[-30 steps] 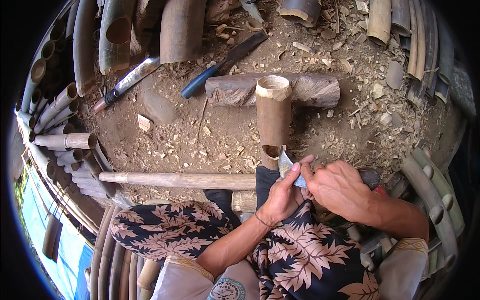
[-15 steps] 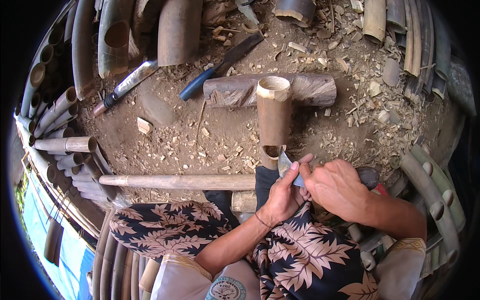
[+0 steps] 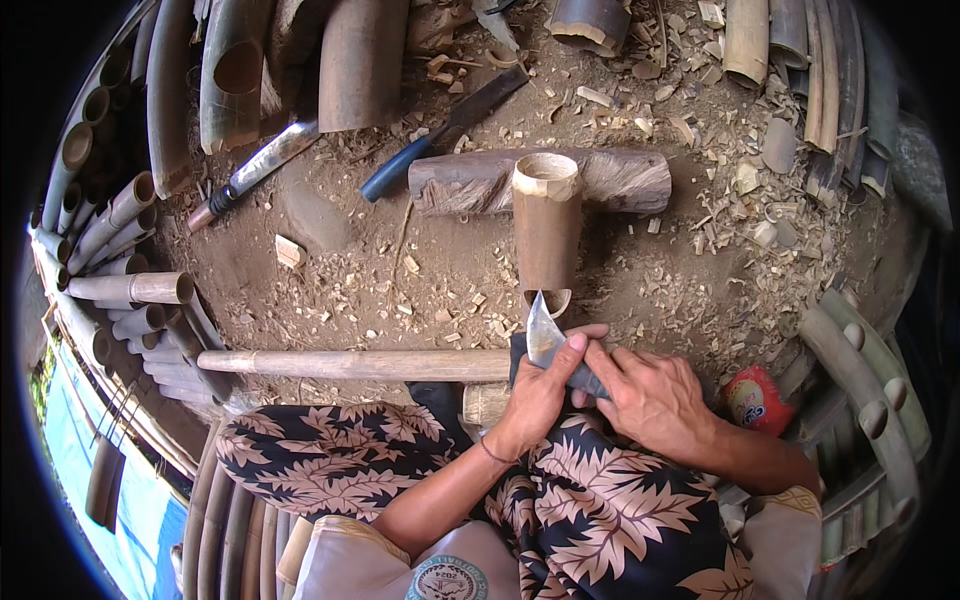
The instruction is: The person prepares bamboo pieces by carving notches with a small knife and then uses a saw to cut bamboo segments to specific lengths on a work surface.
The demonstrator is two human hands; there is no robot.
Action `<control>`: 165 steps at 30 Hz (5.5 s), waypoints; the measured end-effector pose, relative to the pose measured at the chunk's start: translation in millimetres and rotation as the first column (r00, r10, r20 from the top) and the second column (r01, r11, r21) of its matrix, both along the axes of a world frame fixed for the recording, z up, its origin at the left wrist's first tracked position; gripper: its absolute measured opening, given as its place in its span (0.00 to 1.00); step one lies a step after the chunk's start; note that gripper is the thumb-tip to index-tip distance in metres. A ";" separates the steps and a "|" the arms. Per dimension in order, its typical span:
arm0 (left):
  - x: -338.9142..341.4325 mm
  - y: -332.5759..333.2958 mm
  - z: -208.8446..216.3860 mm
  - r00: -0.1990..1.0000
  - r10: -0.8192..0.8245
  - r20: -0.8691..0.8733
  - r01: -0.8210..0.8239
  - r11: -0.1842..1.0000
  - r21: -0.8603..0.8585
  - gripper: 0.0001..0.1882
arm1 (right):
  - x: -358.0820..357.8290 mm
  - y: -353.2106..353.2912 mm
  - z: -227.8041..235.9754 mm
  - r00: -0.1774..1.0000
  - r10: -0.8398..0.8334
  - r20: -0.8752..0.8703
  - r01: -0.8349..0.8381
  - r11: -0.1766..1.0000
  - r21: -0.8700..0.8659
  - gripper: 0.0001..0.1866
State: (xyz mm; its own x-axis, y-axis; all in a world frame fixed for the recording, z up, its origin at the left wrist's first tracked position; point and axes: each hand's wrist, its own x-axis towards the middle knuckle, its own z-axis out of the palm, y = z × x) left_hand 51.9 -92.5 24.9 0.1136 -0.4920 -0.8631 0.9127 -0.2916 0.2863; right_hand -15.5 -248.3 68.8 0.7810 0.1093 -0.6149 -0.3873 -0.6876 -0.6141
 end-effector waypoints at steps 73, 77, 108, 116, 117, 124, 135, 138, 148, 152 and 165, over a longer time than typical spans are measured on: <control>185.1 39.0 32.6 -0.198 -0.807 0.557 0.949 -0.015 0.314 0.16 | 4.5 104.4 -60.5 0.248 -0.044 -0.968 0.707 -0.675 0.212 0.20; 139.4 85.9 -1.9 0.086 -0.795 0.600 0.936 0.272 0.226 0.20 | 9.8 97.7 -50.5 0.090 -0.293 -0.952 0.913 -0.357 0.196 0.20; 84.8 76.4 32.2 -0.209 -0.635 0.744 0.827 0.290 0.481 0.33 | -32.9 87.9 -35.5 0.423 -0.570 -0.704 0.819 -0.092 0.566 0.16; 166.8 22.5 49.0 -0.386 -0.785 0.485 0.867 -0.130 0.480 0.19 | -1.1 107.2 -69.4 0.306 -0.072 -0.949 0.664 -0.698 0.267 0.19; 166.4 24.0 41.0 -0.324 -0.813 0.483 0.903 -0.114 0.414 0.19 | -2.5 106.1 -68.8 0.268 -0.091 -0.959 0.674 -0.693 0.254 0.19; 93.7 82.1 4.7 0.220 -0.846 0.486 0.908 0.359 0.214 0.20 | -1.0 91.8 -52.5 0.127 -0.448 -0.885 0.973 -0.118 0.199 0.15; 71.8 85.4 30.2 -0.212 -0.670 0.712 0.784 0.318 0.533 0.31 | -27.5 100.7 -52.3 0.444 -0.610 -0.657 0.805 -0.050 0.591 0.14; 119.8 57.4 59.5 -0.448 -0.732 0.514 0.764 -0.015 0.645 0.23 | -7.9 110.0 -71.0 0.388 -0.344 -0.855 0.796 -0.343 0.499 0.19; 125.4 49.0 38.2 -0.251 -0.839 0.483 0.906 -0.027 0.423 0.19 | -14.0 100.5 -65.0 0.240 -0.286 -0.927 0.855 -0.390 0.342 0.17; 65.0 79.6 25.8 -0.001 -0.841 0.542 0.897 0.239 0.372 0.30 | -33.5 94.5 -57.1 0.363 -0.536 -0.763 0.905 0.009 0.424 0.14; -11.0 -1.2 8.4 0.754 -0.565 0.336 0.657 0.662 -0.361 0.58 | -49.1 -3.4 -2.8 0.872 -0.418 0.254 0.431 0.902 0.003 0.27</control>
State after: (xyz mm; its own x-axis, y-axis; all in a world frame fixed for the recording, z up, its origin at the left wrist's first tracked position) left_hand 40.9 -93.7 33.3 -0.2216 -0.8150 -0.5354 0.4909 -0.5676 0.6609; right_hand -64.6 -251.7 66.0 0.8701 -0.2937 -0.3957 -0.4928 -0.5244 -0.6944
